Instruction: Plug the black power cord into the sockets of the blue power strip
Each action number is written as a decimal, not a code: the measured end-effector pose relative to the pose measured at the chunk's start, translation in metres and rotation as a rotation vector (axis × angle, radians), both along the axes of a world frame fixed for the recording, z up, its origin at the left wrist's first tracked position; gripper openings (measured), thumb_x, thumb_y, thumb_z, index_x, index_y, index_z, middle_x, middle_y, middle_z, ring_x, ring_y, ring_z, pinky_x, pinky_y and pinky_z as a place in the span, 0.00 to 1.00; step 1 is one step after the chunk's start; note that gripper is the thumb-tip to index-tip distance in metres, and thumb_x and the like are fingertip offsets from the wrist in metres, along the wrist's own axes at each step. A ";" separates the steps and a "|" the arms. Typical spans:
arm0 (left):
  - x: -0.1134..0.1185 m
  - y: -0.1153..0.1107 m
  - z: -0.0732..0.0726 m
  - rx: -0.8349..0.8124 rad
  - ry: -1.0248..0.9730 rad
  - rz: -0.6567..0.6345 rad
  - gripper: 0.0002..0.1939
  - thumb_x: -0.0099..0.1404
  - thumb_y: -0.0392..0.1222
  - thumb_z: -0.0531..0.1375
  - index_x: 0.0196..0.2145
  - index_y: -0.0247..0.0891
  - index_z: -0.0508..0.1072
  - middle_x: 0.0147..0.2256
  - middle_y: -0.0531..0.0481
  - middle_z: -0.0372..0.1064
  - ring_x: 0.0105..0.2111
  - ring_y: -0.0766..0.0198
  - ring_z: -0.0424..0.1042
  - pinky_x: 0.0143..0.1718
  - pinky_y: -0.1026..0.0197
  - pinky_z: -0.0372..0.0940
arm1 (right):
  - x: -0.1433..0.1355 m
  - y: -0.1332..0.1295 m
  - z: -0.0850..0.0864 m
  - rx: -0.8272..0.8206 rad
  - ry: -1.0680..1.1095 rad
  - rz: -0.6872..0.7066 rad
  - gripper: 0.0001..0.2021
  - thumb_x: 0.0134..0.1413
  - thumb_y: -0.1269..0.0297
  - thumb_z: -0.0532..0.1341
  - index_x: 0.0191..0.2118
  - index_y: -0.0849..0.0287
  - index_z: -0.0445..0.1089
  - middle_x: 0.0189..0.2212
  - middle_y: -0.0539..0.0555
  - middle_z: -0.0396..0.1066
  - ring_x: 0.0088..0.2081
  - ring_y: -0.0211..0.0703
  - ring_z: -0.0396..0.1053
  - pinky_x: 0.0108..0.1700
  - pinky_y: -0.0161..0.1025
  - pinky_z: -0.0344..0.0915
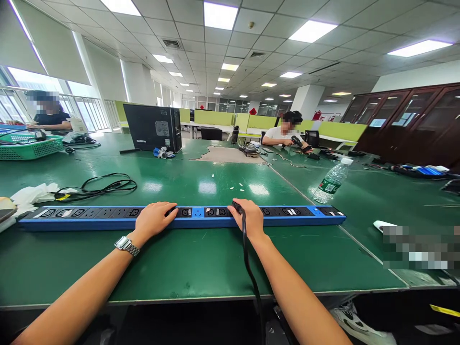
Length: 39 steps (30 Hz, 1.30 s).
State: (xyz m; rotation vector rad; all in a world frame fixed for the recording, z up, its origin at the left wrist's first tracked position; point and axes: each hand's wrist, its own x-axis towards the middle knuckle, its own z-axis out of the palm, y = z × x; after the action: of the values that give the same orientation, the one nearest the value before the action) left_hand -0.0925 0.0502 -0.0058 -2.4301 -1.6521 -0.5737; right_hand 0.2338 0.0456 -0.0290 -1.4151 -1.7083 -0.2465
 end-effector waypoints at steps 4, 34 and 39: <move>0.000 0.000 0.000 -0.005 0.024 -0.001 0.23 0.71 0.53 0.46 0.49 0.42 0.75 0.45 0.45 0.77 0.46 0.54 0.74 0.48 0.52 0.65 | 0.001 -0.001 -0.001 0.046 -0.054 -0.019 0.21 0.58 0.45 0.58 0.43 0.55 0.77 0.40 0.57 0.78 0.42 0.50 0.74 0.47 0.45 0.67; 0.000 0.000 0.001 -0.005 0.002 -0.001 0.22 0.70 0.53 0.47 0.49 0.44 0.76 0.45 0.46 0.77 0.45 0.54 0.74 0.48 0.52 0.65 | -0.003 -0.006 -0.009 -0.051 0.009 -0.030 0.23 0.55 0.41 0.57 0.41 0.57 0.73 0.35 0.58 0.77 0.38 0.51 0.71 0.43 0.46 0.65; 0.001 0.001 0.002 -0.034 -0.016 0.000 0.22 0.70 0.53 0.48 0.50 0.43 0.75 0.46 0.45 0.77 0.47 0.51 0.73 0.47 0.50 0.65 | -0.014 -0.001 0.006 0.055 0.414 -0.011 0.25 0.54 0.42 0.58 0.44 0.59 0.73 0.39 0.59 0.76 0.39 0.49 0.72 0.43 0.44 0.67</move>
State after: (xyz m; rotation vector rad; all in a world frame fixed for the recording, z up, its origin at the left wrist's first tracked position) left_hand -0.0918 0.0513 -0.0041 -2.4554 -1.6817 -0.5714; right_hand 0.2198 0.0443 -0.0230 -1.3275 -1.3439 -0.0024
